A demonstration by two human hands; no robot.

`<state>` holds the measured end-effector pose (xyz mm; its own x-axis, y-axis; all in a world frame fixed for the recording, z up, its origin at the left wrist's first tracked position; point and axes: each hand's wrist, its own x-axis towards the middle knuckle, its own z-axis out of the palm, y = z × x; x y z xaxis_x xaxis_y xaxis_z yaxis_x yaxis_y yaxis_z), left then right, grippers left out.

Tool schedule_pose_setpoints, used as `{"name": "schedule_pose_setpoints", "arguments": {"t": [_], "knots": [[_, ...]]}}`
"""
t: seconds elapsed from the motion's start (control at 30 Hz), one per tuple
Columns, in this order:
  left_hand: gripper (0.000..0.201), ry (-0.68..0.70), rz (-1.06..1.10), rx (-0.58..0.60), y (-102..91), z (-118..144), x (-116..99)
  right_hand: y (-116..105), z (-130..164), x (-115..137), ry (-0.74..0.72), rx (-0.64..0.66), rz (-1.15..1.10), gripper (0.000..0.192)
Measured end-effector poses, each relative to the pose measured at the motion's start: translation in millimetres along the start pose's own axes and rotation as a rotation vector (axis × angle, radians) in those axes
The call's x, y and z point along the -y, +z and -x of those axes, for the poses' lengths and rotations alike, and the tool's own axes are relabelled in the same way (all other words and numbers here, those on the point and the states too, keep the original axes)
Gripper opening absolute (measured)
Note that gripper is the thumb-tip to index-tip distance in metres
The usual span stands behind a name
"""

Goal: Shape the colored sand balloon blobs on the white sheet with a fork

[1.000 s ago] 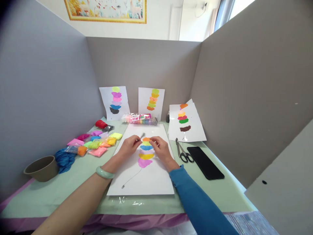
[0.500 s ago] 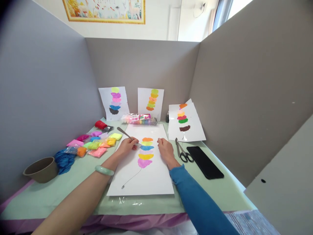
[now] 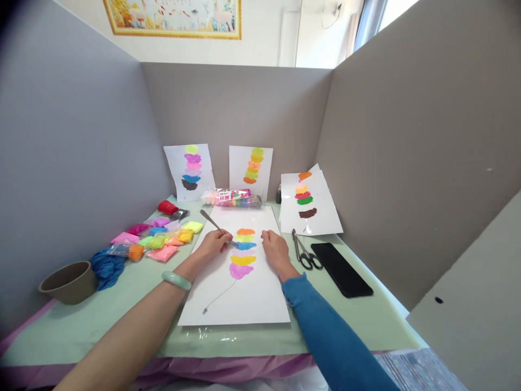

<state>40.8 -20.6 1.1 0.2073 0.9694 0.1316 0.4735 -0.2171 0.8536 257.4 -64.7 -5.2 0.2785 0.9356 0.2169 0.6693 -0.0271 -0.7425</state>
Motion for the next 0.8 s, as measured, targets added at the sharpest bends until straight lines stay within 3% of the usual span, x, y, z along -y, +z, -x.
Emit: {"name": "schedule_pose_setpoints", "arguments": {"t": [0.33,0.8], "knots": [[0.020,0.001,0.073,0.021,3.3,-0.9,-2.2,-0.5,0.7,1.4,0.002,0.005,0.010,0.037],[0.022,-0.016,-0.128,0.016,1.1,6.5,-16.5,0.5,0.0,-0.3,-0.002,-0.003,0.014,0.037]]}}
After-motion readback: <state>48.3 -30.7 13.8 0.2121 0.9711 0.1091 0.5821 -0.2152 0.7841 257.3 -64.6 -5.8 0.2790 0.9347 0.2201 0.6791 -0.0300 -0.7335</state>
